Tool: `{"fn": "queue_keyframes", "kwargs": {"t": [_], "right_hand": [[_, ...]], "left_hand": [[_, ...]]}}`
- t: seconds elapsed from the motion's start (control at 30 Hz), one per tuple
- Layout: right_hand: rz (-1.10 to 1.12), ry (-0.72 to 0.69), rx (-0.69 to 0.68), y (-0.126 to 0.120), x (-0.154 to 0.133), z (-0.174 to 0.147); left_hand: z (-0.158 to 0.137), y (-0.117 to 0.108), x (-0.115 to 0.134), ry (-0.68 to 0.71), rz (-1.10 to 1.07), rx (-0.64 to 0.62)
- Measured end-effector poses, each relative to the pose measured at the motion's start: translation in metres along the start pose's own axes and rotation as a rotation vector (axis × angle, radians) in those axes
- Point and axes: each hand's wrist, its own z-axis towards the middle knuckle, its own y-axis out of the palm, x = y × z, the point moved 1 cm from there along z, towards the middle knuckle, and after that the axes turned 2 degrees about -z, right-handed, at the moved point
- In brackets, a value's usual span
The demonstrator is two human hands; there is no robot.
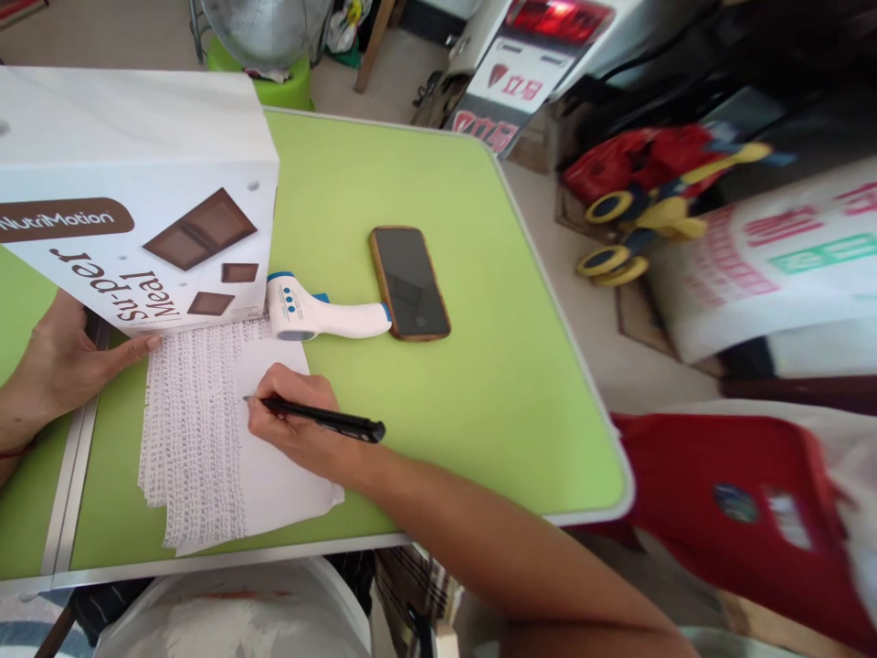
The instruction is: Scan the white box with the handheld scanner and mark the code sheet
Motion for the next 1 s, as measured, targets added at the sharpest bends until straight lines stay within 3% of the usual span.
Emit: {"fn": "queue_keyframes", "kwargs": {"t": [0.33,1.0], "right_hand": [[-0.031,-0.051,-0.009,0.0005,0.0005,-0.0009],[-0.068,-0.001,0.012,-0.0010,-0.0008,0.0009]], "left_hand": [[-0.0008,-0.0004,-0.0009,-0.002,-0.002,0.000],[0.0001,-0.0003,-0.0051,0.037,-0.018,-0.004]]}}
